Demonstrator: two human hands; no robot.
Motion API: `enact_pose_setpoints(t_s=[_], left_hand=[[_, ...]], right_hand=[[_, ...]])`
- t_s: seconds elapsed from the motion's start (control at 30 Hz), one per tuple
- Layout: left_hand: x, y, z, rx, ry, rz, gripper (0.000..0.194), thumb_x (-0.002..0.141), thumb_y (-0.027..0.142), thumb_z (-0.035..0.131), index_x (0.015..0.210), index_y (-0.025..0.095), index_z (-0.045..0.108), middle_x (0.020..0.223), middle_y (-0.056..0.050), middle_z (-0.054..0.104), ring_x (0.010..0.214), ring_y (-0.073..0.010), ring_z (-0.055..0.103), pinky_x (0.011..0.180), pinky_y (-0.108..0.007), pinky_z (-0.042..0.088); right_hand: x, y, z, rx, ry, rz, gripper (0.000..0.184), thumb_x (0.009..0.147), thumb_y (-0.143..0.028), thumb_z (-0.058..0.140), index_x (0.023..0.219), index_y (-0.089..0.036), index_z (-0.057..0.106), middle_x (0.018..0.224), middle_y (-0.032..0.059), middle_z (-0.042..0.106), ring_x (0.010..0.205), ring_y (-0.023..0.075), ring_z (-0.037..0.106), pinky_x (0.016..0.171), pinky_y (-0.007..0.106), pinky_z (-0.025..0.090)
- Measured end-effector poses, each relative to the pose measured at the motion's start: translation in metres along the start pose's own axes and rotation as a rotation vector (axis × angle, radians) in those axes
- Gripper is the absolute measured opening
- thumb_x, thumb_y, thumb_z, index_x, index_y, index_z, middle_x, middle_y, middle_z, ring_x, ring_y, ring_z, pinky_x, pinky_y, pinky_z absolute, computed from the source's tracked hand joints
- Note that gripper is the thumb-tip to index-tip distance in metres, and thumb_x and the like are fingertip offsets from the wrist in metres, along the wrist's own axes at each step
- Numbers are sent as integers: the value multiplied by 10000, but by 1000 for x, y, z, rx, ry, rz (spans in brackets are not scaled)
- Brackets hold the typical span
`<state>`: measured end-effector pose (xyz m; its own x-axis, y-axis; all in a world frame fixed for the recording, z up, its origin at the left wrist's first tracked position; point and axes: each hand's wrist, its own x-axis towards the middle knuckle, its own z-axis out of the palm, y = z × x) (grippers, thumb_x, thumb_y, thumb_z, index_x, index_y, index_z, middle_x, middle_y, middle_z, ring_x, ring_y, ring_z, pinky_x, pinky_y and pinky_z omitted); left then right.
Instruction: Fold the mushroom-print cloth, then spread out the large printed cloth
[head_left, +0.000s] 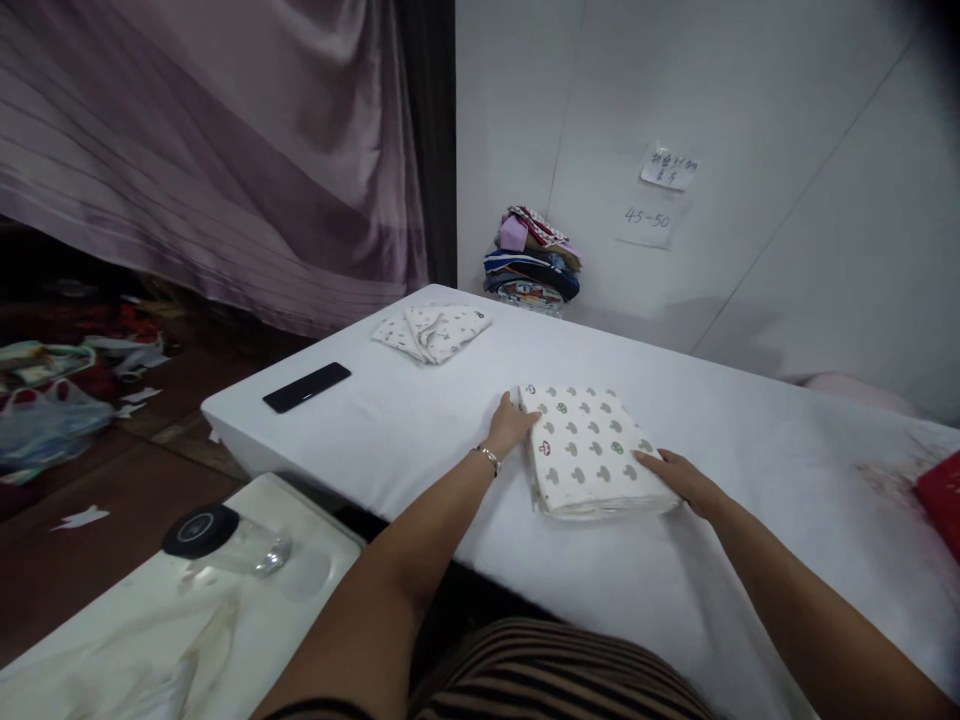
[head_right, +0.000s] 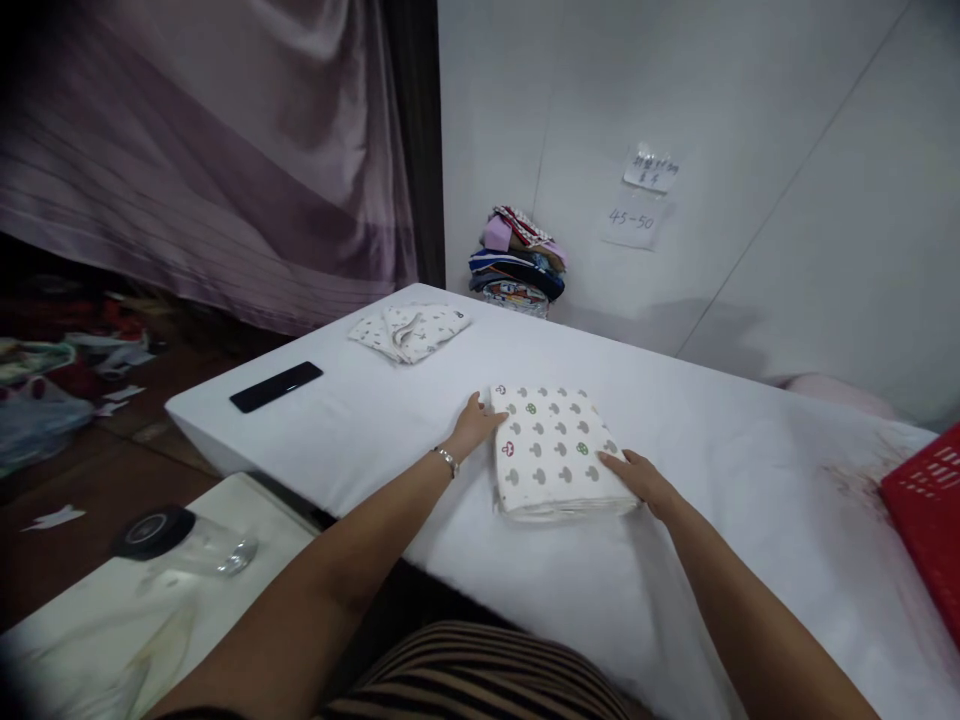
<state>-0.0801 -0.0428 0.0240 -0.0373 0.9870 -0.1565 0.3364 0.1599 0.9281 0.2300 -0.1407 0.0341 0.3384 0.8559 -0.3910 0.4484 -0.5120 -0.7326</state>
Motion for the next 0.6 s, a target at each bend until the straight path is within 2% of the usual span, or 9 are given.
enact_pose_setpoints(t_s=[0.17, 0.3, 0.4, 0.47, 0.53, 0.6], left_hand=[[-51, -7, 8, 16, -62, 10, 694, 661, 332, 740, 1255, 162, 424, 1179, -141, 608, 1052, -262, 590, 881, -352, 452], [-76, -9, 19, 57, -28, 93, 684, 661, 242, 722, 1268, 157, 419, 1211, -151, 585, 1088, -269, 563, 897, -361, 438], [-71, -6, 16, 88, -32, 104, 747, 651, 154, 696, 1327, 138, 379, 1216, -163, 580, 1082, -271, 564, 892, -352, 436], [-59, -3, 7, 90, -39, 93, 811, 640, 120, 691, 1370, 145, 339, 1181, -144, 606, 1047, -255, 584, 873, -334, 443], [-44, -2, -3, 104, -41, 82, 867, 634, 117, 703, 1403, 161, 304, 1156, -126, 623, 1021, -244, 597, 855, -321, 447], [-34, -7, -11, 111, -46, 66, 874, 628, 143, 727, 1401, 164, 321, 1146, -118, 633, 1014, -239, 601, 851, -313, 447]], right_hand=[[-2, 5, 2, -25, -3, -7, 853, 686, -630, 677, 1342, -125, 476, 1333, 180, 518, 1116, 317, 575, 926, 390, 490], [-7, 6, 6, -4, -13, -38, 793, 718, -588, 670, 1320, -105, 486, 1306, 186, 540, 1103, 302, 586, 921, 384, 497], [-21, 8, 14, 24, -26, -24, 734, 734, -600, 651, 1285, -136, 510, 1302, 182, 544, 1086, 296, 596, 851, 361, 533], [-37, 9, 25, 100, -96, -13, 697, 743, -606, 637, 1266, -163, 509, 1273, 168, 570, 1046, 283, 617, 770, 348, 558], [-56, 8, 37, 190, -192, -32, 670, 750, -606, 629, 1253, -182, 505, 1190, 149, 624, 943, 261, 650, 663, 334, 565], [-72, 8, 47, 236, -231, -69, 685, 757, -604, 625, 1284, -191, 478, 1072, 131, 669, 799, 236, 664, 565, 326, 546]])
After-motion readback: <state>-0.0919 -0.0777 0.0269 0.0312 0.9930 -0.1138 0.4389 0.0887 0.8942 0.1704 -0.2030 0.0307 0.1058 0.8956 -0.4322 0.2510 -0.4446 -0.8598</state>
